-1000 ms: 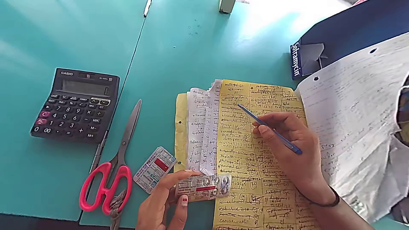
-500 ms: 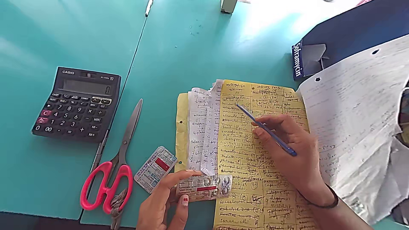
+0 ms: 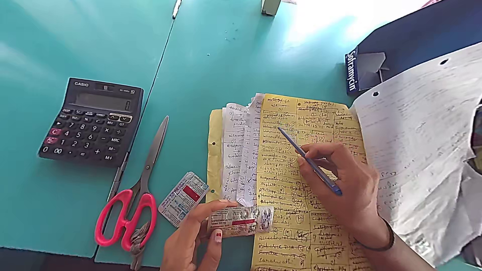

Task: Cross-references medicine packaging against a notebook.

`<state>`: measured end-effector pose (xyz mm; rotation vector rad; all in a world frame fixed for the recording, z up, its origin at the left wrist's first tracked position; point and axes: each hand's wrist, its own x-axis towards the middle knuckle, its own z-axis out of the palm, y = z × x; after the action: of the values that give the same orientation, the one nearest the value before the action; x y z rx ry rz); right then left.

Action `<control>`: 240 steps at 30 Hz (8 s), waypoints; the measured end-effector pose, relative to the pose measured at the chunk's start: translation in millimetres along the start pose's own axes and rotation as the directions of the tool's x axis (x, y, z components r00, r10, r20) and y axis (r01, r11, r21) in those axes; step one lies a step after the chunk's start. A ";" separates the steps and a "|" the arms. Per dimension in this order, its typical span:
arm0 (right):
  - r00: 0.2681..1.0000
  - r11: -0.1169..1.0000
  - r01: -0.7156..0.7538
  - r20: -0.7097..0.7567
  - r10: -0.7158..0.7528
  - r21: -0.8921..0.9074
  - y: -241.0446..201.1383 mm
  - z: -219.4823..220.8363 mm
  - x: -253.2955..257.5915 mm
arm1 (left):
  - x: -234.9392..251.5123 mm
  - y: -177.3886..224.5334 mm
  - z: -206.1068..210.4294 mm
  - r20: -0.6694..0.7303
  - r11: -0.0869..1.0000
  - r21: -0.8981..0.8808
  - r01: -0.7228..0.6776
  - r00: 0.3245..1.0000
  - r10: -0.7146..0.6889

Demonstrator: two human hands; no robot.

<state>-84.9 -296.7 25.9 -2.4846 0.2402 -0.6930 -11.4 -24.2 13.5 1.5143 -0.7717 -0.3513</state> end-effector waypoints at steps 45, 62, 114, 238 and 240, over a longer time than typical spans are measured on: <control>0.973 0.972 0.215 0.106 -0.205 -0.093 0.8 -18.4 -1.2 | 2.8 -1.2 -0.9 0.137 0.995 0.085 -0.053 0.990 0.041; 0.951 0.945 0.290 0.156 -0.267 -0.153 -6.8 -22.1 -4.5 | 0.2 -4.8 1.7 0.088 0.985 0.154 -0.071 0.994 0.058; 0.985 0.918 0.107 0.170 -0.044 -0.381 -33.9 -14.0 -74.2 | -0.6 0.4 4.1 0.092 0.955 0.281 -0.092 0.993 0.069; 0.971 0.959 0.238 0.069 -0.230 -0.154 -22.2 -25.3 -86.1 | -3.5 -6.4 4.9 -0.146 0.995 0.062 -0.078 0.985 0.087; 0.971 0.959 0.237 0.069 -0.229 -0.157 -22.4 -25.2 -85.8 | -3.8 -7.0 4.9 -0.150 0.995 0.069 -0.076 0.985 0.086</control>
<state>-170.7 -263.3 19.7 -2.7136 -0.0166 -0.7305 -15.6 -25.9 5.3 1.5444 -0.7260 -0.1493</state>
